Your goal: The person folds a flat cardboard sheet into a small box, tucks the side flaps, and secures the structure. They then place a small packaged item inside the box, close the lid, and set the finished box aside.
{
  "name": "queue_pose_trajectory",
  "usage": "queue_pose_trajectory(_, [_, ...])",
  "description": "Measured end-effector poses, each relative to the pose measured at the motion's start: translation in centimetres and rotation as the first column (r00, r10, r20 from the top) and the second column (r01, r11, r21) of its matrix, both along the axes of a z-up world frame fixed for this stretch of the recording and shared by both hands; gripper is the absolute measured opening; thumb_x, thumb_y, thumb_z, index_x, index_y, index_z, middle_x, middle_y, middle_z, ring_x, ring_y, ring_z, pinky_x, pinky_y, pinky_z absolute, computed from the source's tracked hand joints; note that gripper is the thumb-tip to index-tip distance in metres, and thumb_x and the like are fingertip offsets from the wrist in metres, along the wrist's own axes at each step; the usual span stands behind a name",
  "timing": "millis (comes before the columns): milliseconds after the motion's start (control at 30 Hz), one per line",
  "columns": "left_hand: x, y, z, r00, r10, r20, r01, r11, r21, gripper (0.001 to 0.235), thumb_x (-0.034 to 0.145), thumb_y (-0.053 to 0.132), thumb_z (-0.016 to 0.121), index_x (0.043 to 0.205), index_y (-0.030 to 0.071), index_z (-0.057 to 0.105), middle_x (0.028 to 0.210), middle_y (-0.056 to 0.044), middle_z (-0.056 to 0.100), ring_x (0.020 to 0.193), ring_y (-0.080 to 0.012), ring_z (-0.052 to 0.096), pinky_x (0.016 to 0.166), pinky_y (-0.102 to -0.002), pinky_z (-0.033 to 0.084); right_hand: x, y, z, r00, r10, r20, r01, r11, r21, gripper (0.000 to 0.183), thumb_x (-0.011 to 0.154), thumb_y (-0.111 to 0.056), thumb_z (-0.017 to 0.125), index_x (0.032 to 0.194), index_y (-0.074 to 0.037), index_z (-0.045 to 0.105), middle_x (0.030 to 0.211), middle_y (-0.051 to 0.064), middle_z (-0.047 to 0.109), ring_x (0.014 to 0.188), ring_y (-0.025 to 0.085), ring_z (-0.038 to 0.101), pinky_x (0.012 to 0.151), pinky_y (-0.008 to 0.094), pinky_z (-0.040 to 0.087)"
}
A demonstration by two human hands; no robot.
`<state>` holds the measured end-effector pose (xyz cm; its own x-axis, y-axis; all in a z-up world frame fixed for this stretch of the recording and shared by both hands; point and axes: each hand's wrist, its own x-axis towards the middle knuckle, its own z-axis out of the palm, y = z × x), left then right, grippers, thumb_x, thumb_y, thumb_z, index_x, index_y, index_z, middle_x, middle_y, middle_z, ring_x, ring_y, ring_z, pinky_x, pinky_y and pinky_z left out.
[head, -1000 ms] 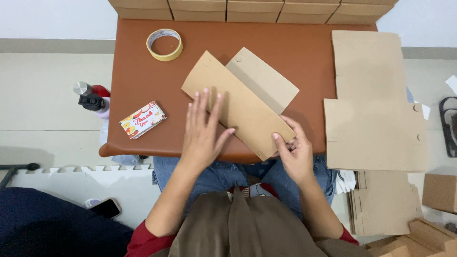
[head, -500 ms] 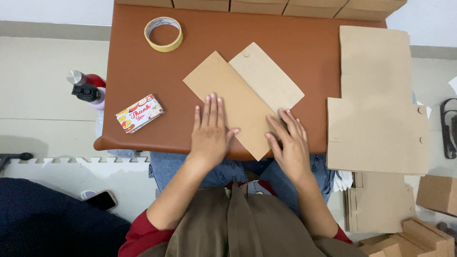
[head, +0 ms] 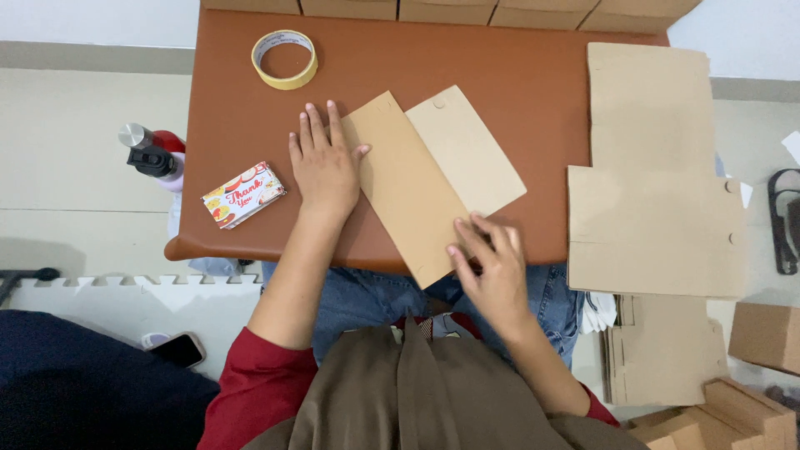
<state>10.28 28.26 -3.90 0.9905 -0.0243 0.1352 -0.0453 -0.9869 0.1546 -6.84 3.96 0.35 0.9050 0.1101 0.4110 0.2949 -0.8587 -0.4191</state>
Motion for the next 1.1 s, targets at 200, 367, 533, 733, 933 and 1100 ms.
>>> queue_pose_trajectory(200, [-7.4,-5.5,3.9,0.968,-0.252,-0.013,0.247,0.957,-0.154,0.079,0.099,0.059,0.049,0.158,0.009,0.033,0.160,-0.030,0.027,0.149,-0.0562,0.010,0.119,-0.065,0.009,-2.3,2.7,-1.3,0.992,0.116,-0.043,-0.110,0.988,0.111,0.035,0.088,-0.027,0.076,0.120,-0.014,0.074,0.113,0.010,0.066,0.096,0.028,0.064,0.083,0.040,0.052])
queue_pose_trajectory(367, [-7.4,-6.0,3.0,0.964,-0.265,-0.017,0.259,0.953,-0.159,0.076,0.102,0.060,0.038,0.160,0.012,0.030,0.163,-0.026,0.023,0.150,-0.0553,0.005,0.120,-0.063,0.004,-0.4,-1.2,-0.2,0.965,-0.250,0.075,0.256,0.963,-0.085,0.047,0.091,-0.037,0.075,0.126,-0.006,0.069,0.106,0.013,0.059,0.093,0.034,0.058,0.079,0.045,0.046])
queue_pose_trajectory(533, [-7.2,-6.0,2.7,0.963,-0.266,-0.033,0.259,0.956,-0.134,0.078,0.101,0.060,0.036,0.160,0.010,0.027,0.165,-0.025,0.020,0.151,-0.0539,0.002,0.120,-0.065,-0.001,0.1,-1.6,-0.4,0.930,-0.368,0.006,0.367,0.925,-0.095,0.056,0.092,-0.043,0.075,0.132,-0.005,0.065,0.113,0.013,0.051,0.102,0.036,0.051,0.085,0.045,0.040])
queue_pose_trajectory(733, [-7.2,-5.6,2.6,0.934,-0.357,0.017,0.354,0.919,-0.175,0.061,0.105,0.049,0.034,0.159,0.020,0.033,0.165,-0.018,0.025,0.154,-0.0442,0.008,0.116,-0.071,-0.010,0.7,-0.7,0.1,0.965,-0.251,-0.071,0.259,0.956,0.138,0.047,0.094,-0.024,0.075,0.132,-0.002,0.057,0.121,0.017,0.056,0.116,0.039,0.054,0.101,0.048,0.040])
queue_pose_trajectory(933, [-7.1,-5.4,2.4,0.866,-0.500,0.007,0.490,0.845,-0.213,0.055,0.108,0.041,0.029,0.159,0.021,0.032,0.167,-0.010,0.027,0.155,-0.0290,0.016,0.123,-0.059,-0.002,0.9,1.2,0.7,0.996,-0.009,-0.094,0.008,1.000,-0.018,0.050,0.100,-0.022,0.063,0.141,0.006,0.054,0.148,0.029,0.049,0.140,0.042,0.044,0.115,0.054,0.032])
queue_pose_trajectory(1100, [-7.1,-5.2,2.6,0.859,-0.511,-0.010,0.499,0.842,-0.206,0.057,0.106,0.042,0.032,0.160,0.021,0.030,0.166,-0.011,0.027,0.154,-0.0286,0.018,0.122,-0.059,-0.001,4.9,0.8,2.7,0.911,0.000,-0.413,-0.030,0.997,-0.065,0.058,0.109,-0.032,0.040,0.151,0.008,0.040,0.157,0.032,0.033,0.148,0.042,0.029,0.121,0.055,0.017])
